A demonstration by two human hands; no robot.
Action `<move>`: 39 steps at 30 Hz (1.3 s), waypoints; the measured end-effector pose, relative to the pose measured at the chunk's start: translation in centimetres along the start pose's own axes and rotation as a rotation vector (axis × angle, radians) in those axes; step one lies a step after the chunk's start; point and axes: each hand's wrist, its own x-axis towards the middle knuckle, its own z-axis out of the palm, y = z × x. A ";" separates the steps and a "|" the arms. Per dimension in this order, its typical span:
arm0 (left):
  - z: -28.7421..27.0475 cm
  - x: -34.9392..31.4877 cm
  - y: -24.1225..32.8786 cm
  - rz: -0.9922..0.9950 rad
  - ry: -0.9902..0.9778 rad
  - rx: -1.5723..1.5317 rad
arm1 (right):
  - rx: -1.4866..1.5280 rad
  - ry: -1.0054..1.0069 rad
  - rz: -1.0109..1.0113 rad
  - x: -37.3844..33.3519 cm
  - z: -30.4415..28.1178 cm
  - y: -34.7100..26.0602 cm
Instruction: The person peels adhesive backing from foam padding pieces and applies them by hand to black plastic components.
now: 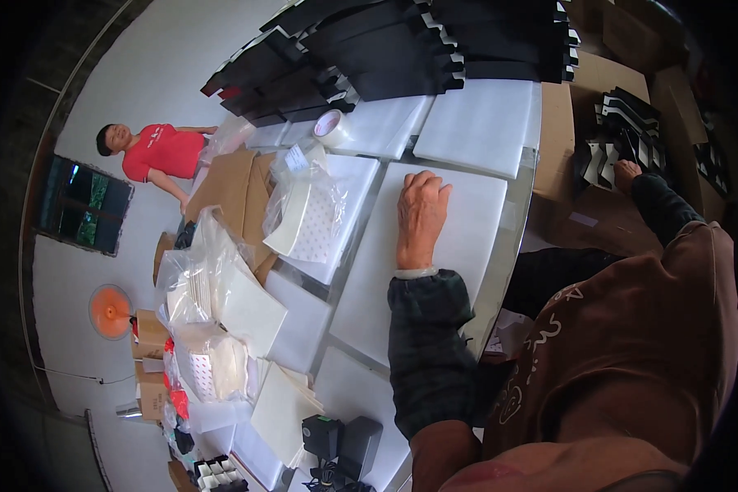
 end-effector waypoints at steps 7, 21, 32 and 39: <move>0.6 1.6 1.6 0.067 0.067 -0.114 | -0.144 0.306 0.097 -2.2 -5.1 6.0; 2.5 0.2 1.2 -0.437 0.209 -0.439 | 1.524 -0.139 -0.292 -23.8 -24.3 3.1; -6.4 -8.2 8.4 -0.455 0.409 -1.607 | 1.349 -0.522 -1.082 -20.8 -22.1 -24.0; -8.8 -13.8 0.2 -1.018 0.680 -1.056 | 0.897 -0.260 -1.986 -21.2 -8.0 -24.8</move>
